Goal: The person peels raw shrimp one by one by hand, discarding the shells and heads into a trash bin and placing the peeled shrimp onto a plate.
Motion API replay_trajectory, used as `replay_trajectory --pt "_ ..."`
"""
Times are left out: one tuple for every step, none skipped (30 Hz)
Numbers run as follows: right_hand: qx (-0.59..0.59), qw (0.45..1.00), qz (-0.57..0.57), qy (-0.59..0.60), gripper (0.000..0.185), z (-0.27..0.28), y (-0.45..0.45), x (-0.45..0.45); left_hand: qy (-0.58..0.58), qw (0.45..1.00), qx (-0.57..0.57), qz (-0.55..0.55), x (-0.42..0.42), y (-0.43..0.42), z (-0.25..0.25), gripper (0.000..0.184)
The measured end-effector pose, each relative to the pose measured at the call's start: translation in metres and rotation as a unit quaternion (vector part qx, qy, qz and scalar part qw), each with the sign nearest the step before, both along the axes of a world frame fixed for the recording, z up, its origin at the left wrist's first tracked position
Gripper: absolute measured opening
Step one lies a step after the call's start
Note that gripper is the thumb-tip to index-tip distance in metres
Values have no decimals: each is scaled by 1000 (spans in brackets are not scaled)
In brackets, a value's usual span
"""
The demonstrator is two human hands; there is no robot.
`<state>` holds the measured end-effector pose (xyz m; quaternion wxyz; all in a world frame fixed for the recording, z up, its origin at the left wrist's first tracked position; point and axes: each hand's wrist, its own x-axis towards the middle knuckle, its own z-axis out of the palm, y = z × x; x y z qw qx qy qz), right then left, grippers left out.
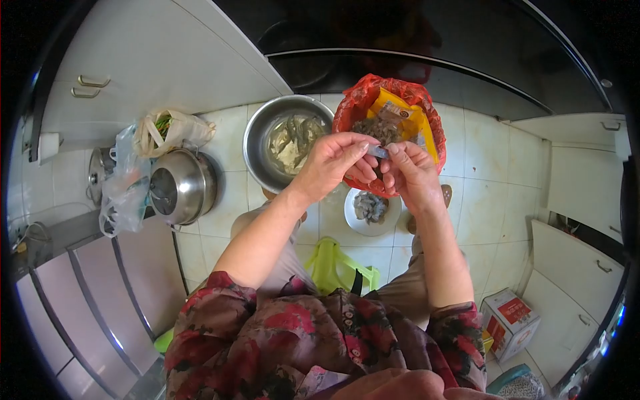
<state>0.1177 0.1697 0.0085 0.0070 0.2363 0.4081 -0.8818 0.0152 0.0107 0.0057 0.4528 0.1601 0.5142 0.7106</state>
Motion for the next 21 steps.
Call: replay_trajectory --pt "37 999 5 -4 19 1 -1 0 -16 1000 6 3 0 -1 2 29" --pt "37 999 5 -4 19 -1 -2 0 -16 1000 5 4 0 -2 1 29" --pt "87 996 19 11 17 -3 -1 1 -31 999 5 5 0 -2 0 28" --pt "137 990 30 23 16 -5 0 3 -49 999 5 4 0 -1 -3 28" --pt "137 990 29 19 16 -4 0 4 -52 999 5 2 2 -1 -5 28" --pt "246 968 28 38 15 -4 -2 2 -32 999 -11 8 1 -1 -6 28" --pt "350 935 27 56 16 -4 -4 0 -13 999 -27 14 0 -1 -7 28" --pt "348 935 27 55 16 -3 -6 1 -14 999 -28 15 1 -1 -7 28" --pt "402 914 36 44 16 0 -8 1 5 999 -52 15 1 0 -4 28" --pt "455 889 44 34 18 1 -9 0 25 997 -74 16 1 0 -3 27" --pt "454 889 45 34 18 1 -11 0 25 997 -76 17 3 1 -3 27" --pt "489 870 49 40 18 1 -13 0 45 997 -69 10 4 1 -5 27" --pt "524 849 53 45 19 0 -14 -1 64 996 -63 3 4 0 -5 26" --pt "523 850 53 46 19 -2 -15 -1 64 996 -64 3 4 0 -6 26" --pt "539 839 47 56 18 -5 -14 -1 59 997 -53 1 4 -1 -4 26" --pt "555 828 42 65 17 -8 -13 -1 54 998 -42 -2 4 -1 -4 26" --pt "555 829 42 64 17 -10 -12 0 52 998 -43 -3 4 -1 -4 26" --pt "531 844 53 54 16 -11 -12 0 61 997 -48 -10 3 -2 -5 26" --pt "507 859 64 44 15 -12 -12 0 70 996 -53 -18 2 -3 -5 25" --pt "506 859 64 44 15 -13 -13 0 70 996 -53 -18 3 -3 -6 25" --pt "518 852 53 51 15 -13 -14 -1 70 996 -48 -8 4 -2 -8 23"
